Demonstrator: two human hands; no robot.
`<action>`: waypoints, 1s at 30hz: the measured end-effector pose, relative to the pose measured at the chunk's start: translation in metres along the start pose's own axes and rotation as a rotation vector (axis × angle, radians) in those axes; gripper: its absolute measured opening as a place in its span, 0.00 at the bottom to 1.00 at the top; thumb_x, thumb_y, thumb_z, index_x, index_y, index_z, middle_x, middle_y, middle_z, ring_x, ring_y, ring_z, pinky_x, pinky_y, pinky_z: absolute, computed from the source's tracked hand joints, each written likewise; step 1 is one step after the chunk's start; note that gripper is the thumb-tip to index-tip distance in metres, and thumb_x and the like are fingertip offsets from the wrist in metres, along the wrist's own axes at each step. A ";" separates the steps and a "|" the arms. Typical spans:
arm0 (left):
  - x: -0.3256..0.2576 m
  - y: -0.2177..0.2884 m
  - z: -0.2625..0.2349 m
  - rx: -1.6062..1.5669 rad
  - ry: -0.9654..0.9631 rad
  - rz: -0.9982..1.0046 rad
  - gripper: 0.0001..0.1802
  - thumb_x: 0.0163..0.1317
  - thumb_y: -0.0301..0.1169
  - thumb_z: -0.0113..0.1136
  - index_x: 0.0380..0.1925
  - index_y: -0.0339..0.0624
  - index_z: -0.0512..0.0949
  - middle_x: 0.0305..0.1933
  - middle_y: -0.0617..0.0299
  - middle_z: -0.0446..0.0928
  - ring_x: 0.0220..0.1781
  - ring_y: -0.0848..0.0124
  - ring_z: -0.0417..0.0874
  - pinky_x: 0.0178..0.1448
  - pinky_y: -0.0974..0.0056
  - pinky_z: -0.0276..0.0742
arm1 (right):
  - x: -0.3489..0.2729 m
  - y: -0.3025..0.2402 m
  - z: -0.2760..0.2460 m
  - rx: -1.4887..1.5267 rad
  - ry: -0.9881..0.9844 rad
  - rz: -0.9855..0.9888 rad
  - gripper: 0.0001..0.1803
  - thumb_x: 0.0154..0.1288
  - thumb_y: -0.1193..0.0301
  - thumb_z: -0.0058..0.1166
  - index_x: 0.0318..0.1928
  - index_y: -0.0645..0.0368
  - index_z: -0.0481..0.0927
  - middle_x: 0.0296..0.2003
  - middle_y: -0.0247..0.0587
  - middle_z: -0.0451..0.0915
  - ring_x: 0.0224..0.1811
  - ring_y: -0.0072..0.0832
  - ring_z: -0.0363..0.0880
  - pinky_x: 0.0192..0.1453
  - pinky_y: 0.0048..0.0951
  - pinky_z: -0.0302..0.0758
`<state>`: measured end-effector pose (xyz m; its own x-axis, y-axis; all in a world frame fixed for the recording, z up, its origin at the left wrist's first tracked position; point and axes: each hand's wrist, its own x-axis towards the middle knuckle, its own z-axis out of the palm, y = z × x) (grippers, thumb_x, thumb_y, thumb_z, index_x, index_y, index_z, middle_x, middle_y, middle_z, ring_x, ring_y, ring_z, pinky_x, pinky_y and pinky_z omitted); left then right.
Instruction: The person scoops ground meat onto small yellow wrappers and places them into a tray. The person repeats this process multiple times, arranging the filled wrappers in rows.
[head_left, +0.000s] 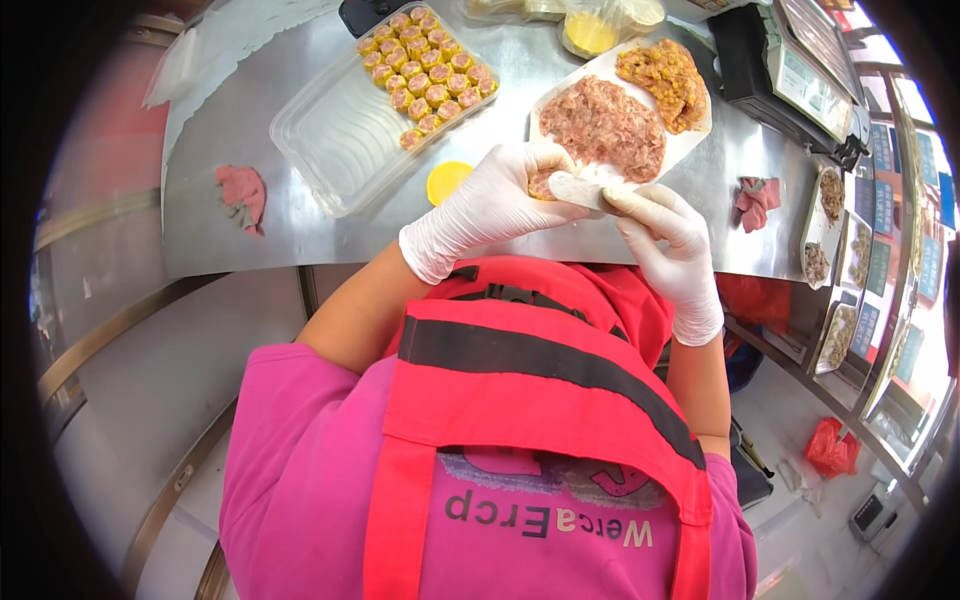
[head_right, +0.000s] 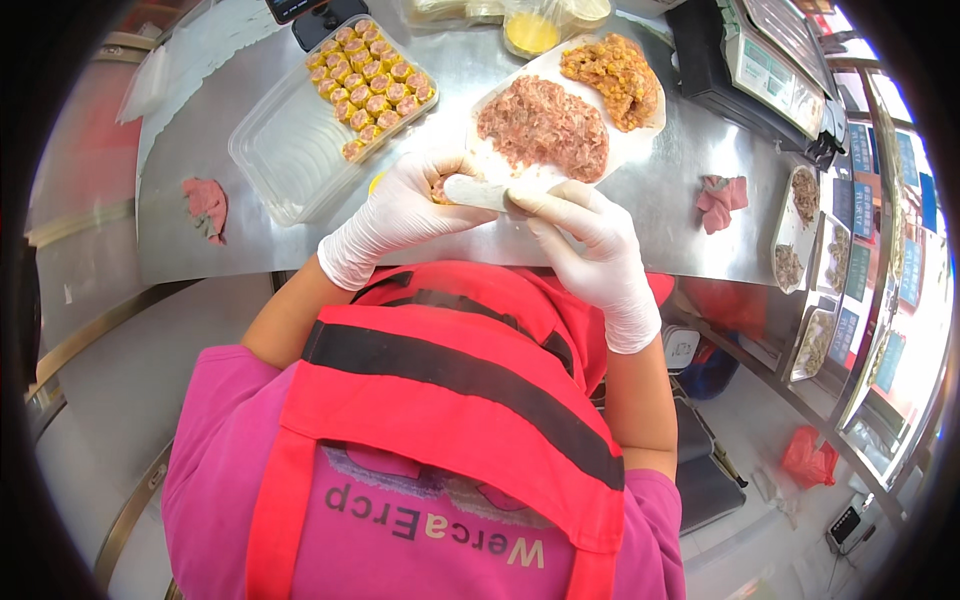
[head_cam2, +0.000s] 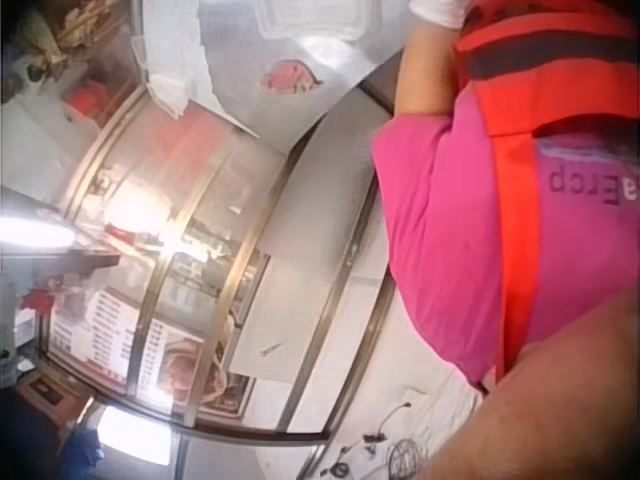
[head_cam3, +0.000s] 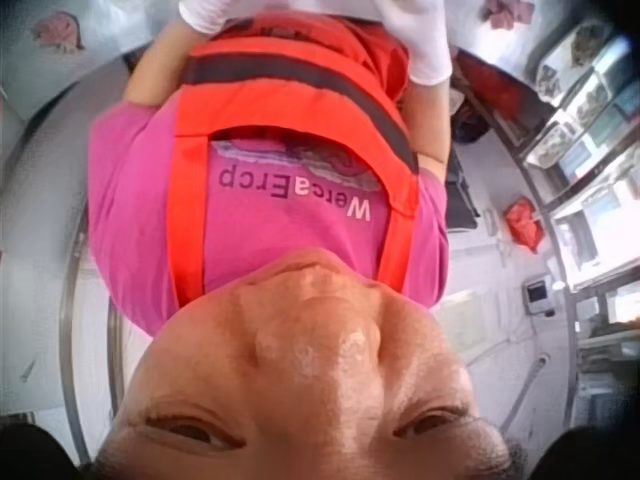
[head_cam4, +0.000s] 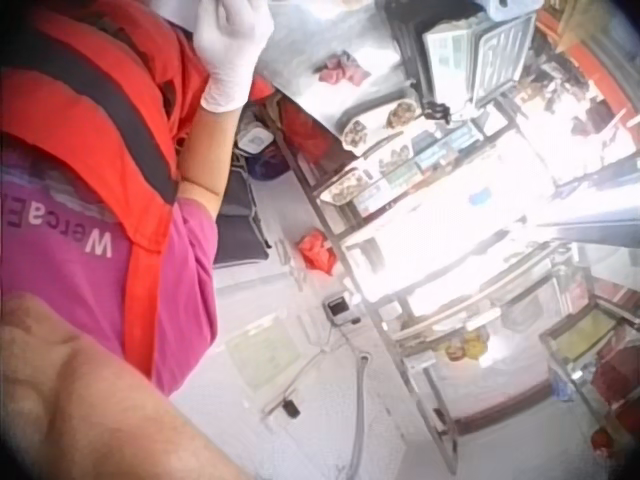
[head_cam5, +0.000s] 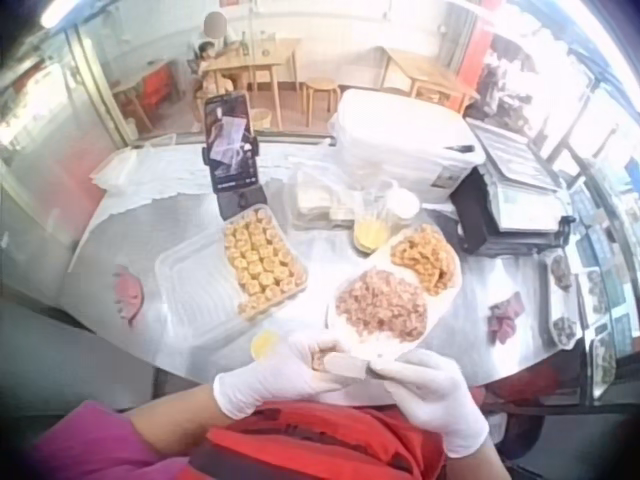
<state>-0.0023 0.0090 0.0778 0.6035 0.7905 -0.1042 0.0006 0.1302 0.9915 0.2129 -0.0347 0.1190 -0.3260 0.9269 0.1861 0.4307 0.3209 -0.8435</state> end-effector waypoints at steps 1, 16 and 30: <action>0.000 -0.002 0.001 0.048 0.007 0.003 0.10 0.57 0.26 0.67 0.40 0.41 0.81 0.40 0.68 0.81 0.44 0.81 0.78 0.49 0.72 0.75 | 0.002 0.001 0.002 -0.026 -0.017 -0.030 0.16 0.56 0.84 0.56 0.45 0.59 0.83 0.30 0.40 0.78 0.31 0.31 0.78 0.37 0.25 0.73; -0.003 -0.019 -0.015 -0.495 0.118 -0.113 0.26 0.60 0.24 0.61 0.58 0.34 0.68 0.44 0.63 0.74 0.39 0.76 0.75 0.40 0.73 0.73 | -0.035 0.033 -0.012 0.188 0.095 0.204 0.17 0.65 0.82 0.51 0.54 0.67 0.77 0.42 0.34 0.77 0.41 0.18 0.73 0.48 0.18 0.69; -0.004 -0.010 0.004 -0.309 0.121 -0.004 0.11 0.58 0.31 0.68 0.39 0.41 0.81 0.34 0.72 0.78 0.33 0.85 0.75 0.33 0.78 0.70 | -0.007 0.009 0.014 0.035 0.034 0.056 0.16 0.59 0.83 0.54 0.48 0.61 0.82 0.31 0.39 0.78 0.34 0.28 0.77 0.41 0.25 0.73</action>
<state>-0.0013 0.0025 0.0683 0.5046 0.8527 -0.1351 -0.2506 0.2944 0.9223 0.2076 -0.0412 0.1032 -0.2727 0.9496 0.1544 0.4176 0.2614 -0.8702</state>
